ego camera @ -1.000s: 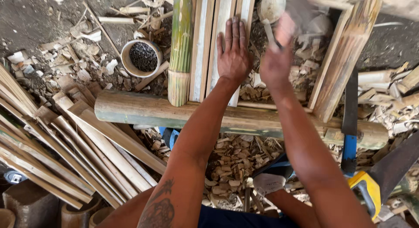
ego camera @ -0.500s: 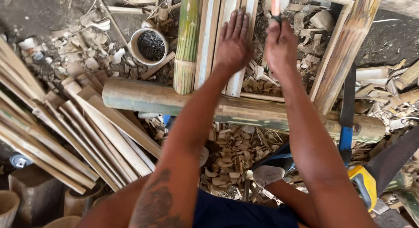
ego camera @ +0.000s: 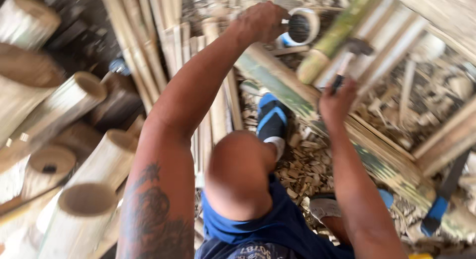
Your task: The person assembles a bamboo frame by placing thin bamboo strips into a larger frame and securing them with a hammer and nails. The person repeatedly picks up strips, aligns them, and hammers them into place.
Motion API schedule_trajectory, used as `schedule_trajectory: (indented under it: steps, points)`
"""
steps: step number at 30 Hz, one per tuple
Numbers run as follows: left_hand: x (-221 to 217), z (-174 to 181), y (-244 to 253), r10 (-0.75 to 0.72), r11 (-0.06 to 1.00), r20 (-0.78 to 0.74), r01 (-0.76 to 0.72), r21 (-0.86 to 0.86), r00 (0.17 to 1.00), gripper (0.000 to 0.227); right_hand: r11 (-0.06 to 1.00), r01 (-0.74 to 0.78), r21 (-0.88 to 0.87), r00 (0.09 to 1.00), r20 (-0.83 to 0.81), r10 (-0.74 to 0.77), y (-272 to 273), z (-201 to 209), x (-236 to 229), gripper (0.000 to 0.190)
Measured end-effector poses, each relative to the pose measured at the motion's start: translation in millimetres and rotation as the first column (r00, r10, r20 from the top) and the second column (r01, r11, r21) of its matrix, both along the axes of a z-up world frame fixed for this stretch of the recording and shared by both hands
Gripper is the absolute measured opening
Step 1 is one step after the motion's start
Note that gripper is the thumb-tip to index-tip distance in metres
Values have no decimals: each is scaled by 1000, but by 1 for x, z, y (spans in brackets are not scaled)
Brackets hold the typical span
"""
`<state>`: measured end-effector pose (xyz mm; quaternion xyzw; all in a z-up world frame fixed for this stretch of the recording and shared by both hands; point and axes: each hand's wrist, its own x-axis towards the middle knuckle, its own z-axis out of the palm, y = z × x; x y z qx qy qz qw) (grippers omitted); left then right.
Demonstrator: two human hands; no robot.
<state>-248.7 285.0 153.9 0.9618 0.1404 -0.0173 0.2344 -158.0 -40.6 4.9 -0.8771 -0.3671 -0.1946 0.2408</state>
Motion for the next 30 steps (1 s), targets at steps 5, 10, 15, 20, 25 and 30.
schedule_trajectory:
  steps: [5,10,15,20,25,30]
  points:
    - [-106,-22,42,157,984,49,-161,79,986,25,913,-358,197,752,-518,407,26,86,-20,22]
    - [-205,-74,28,459,873,-199,-481,-78,866,30,769,-619,159,566,-589,577,58,146,-68,21]
    - [-250,-129,-65,636,673,-398,-728,-132,661,31,660,-742,120,452,-638,623,75,160,-105,21]
    - [-272,-143,-108,662,670,4,-594,446,749,56,630,-776,1,470,-666,580,76,160,-113,21]
    - [-309,-124,-83,713,686,-268,-725,70,648,42,657,-750,-75,499,-717,487,68,151,-110,24]
    - [-299,-117,-105,704,684,-146,-607,404,695,63,623,-780,-56,482,-688,542,71,140,-117,25]
